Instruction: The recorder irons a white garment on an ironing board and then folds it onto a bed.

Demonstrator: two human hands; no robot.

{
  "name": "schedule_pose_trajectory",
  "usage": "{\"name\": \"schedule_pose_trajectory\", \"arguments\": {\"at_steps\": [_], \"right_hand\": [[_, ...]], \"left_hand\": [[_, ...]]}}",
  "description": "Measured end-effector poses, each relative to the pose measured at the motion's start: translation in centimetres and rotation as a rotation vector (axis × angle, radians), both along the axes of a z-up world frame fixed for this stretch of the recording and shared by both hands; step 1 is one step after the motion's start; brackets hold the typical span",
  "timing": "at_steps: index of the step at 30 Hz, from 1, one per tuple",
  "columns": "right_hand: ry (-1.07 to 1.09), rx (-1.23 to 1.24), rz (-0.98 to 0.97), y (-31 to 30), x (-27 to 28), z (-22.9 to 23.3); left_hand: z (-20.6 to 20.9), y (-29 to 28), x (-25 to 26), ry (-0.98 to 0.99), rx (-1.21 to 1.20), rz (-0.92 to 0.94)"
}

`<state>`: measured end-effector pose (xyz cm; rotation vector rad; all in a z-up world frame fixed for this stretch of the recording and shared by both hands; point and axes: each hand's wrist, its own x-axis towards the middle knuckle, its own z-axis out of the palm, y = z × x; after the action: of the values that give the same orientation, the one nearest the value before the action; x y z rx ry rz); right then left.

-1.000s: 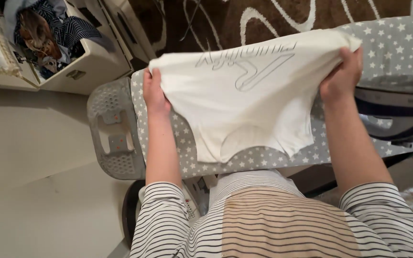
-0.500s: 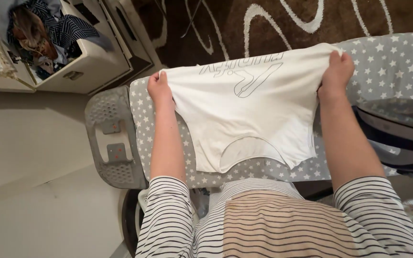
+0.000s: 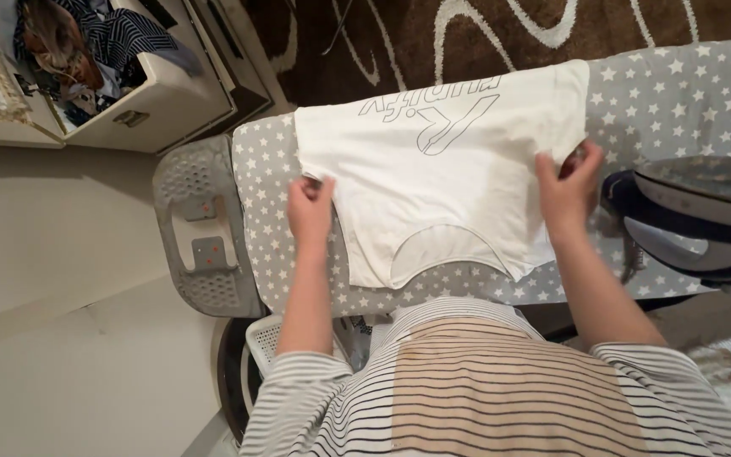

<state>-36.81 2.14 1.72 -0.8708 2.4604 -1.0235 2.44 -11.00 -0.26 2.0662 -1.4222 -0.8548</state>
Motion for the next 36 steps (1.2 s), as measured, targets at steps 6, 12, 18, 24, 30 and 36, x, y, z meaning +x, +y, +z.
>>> {"name": "schedule_pose_trajectory", "arguments": {"at_steps": [6, 12, 18, 24, 30, 36], "right_hand": [[0.198, 0.23, 0.22, 7.9, 1.1, -2.1], [0.175, 0.214, 0.28, 11.0, 2.7, -1.4], [-0.519, -0.204, 0.145, 12.3, 2.6, -1.2], [-0.34, 0.149, 0.159, 15.2, 1.7, -1.5], [0.105, 0.132, 0.356, 16.3, 1.0, -3.8], [0.573, 0.063, 0.472, 15.8, 4.6, 4.7]], "left_hand": [[6.4, 8.7, -2.7, -0.265, 0.214, -0.211], [1.9, 11.9, -1.3, -0.344, 0.083, -0.371], [0.9, 12.6, 1.2, 0.696, 0.42, -0.1], [-2.6, 14.9, 5.1, 0.258, 0.228, -0.309], [-1.4, 14.4, 5.2, -0.001, 0.172, -0.413], [7.5, 14.2, 0.8, -0.508, 0.119, -0.49]]}}
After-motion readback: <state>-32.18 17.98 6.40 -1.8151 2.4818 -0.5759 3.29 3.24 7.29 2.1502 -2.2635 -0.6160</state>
